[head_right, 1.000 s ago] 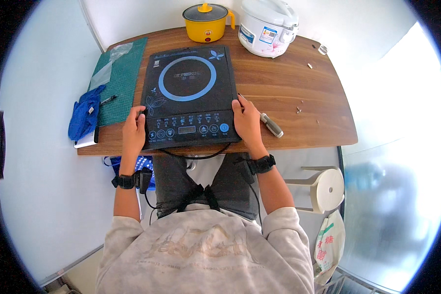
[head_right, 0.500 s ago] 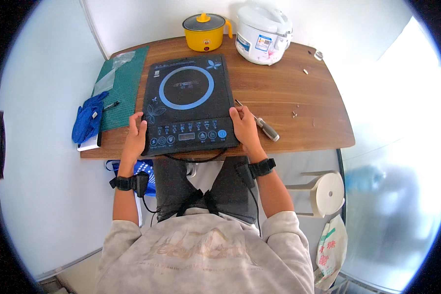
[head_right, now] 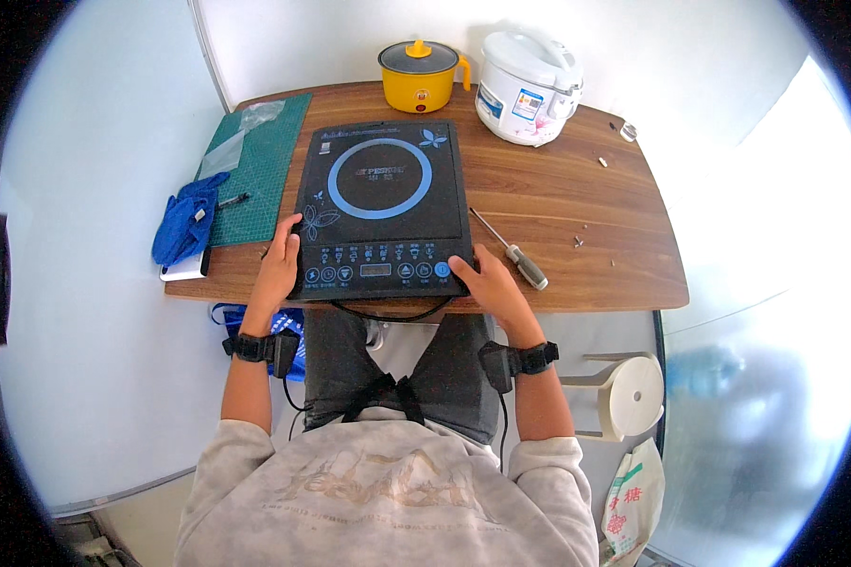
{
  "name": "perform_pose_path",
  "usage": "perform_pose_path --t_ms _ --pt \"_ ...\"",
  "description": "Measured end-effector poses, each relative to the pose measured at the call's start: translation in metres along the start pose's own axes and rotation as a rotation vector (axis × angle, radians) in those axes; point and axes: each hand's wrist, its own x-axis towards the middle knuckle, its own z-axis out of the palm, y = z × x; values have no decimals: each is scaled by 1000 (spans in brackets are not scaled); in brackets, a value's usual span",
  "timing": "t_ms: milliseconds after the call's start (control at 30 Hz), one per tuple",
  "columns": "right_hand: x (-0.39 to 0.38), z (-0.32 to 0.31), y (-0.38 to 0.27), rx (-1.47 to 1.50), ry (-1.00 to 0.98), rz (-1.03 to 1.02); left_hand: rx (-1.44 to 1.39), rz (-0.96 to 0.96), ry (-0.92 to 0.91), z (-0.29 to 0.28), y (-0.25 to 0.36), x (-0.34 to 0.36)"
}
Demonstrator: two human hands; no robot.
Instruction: The person uses a screwdriver to tighten screws on the control panel of a disassembled induction cooktop. They then reassemble the cooktop by placing the top cover back on and securing it with screws.
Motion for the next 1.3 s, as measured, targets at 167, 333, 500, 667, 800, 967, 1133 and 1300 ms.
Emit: perform_pose_path --t_ms 167,333,500,667,800,967,1133,1300 --pt "-10 12 -11 267 6 -1 -96 -58 5 -3 0 -6" --pt "-4 18 -13 691 5 71 -292 -146 -39 -6 5 -4" --pt "8 24 -16 867 103 37 -376 -234 68 -10 7 -20" --pt "22 7 -34 884 118 123 513 266 47 -11 -28 -53" --pt "20 -2 -57 854 146 140 382 418 24 10 8 -81" --pt "23 -20 -61 788 105 95 412 382 -384 17 17 -97" --pt "28 -20 -95 694 105 17 212 533 -618 65 54 -103" --pt "30 -9 -135 434 100 -123 -46 422 -738 123 73 -96"
